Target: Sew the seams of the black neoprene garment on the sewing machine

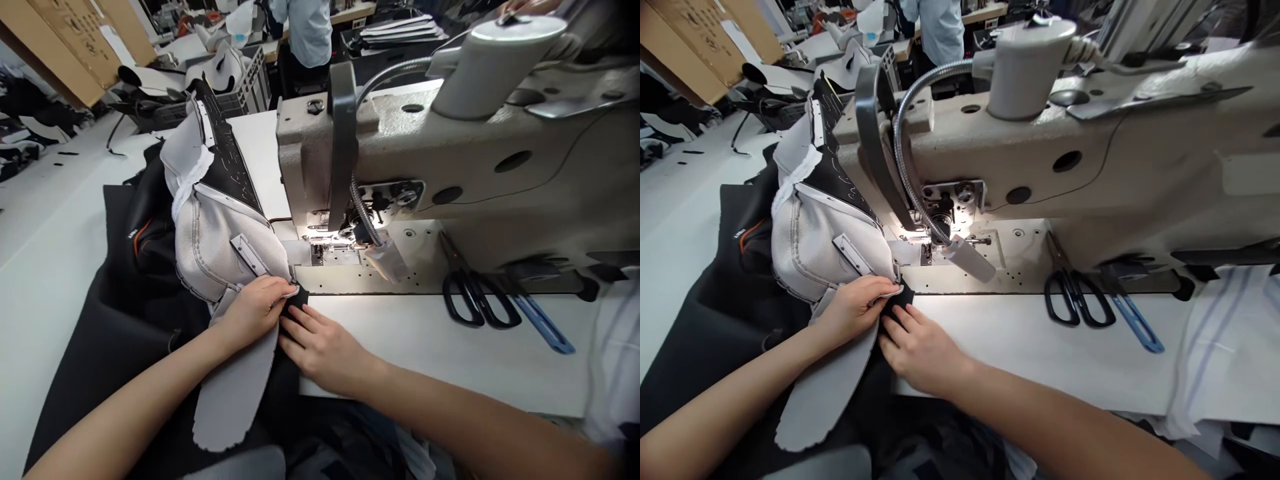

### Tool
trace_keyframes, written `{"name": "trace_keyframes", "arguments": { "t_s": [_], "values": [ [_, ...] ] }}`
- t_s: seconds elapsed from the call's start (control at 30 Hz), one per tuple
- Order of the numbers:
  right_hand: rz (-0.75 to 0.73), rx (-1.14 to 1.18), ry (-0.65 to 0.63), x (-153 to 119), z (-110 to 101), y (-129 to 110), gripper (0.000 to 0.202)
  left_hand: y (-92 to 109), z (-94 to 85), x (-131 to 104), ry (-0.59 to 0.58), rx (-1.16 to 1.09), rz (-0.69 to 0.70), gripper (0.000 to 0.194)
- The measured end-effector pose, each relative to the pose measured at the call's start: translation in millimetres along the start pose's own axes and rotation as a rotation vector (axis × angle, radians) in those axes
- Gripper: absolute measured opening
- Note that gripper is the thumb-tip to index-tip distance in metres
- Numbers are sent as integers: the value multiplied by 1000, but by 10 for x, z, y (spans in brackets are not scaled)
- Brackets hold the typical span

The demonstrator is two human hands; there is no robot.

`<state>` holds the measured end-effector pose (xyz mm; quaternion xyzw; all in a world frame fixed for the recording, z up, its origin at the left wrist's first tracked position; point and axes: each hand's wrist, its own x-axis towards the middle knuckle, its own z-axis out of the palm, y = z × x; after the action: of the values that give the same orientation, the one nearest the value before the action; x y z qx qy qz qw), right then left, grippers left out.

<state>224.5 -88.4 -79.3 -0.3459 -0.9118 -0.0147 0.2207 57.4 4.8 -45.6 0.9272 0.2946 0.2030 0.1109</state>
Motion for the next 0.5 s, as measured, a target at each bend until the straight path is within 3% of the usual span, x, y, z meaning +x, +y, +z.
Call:
{"name": "trace_keyframes", "arguments": {
  "t_s": [0.2,0.4,0.5],
  "values": [
    [22,-99,89,23,-6,439,31,-50,57,361,-160,58,76,30],
    [124,145,132,-47,-72,559,34,-3,94,459,-243,56,61,30],
    [337,286,129,-112,-104,682,36,0,126,419,-233,121,59,29]
  ]
}}
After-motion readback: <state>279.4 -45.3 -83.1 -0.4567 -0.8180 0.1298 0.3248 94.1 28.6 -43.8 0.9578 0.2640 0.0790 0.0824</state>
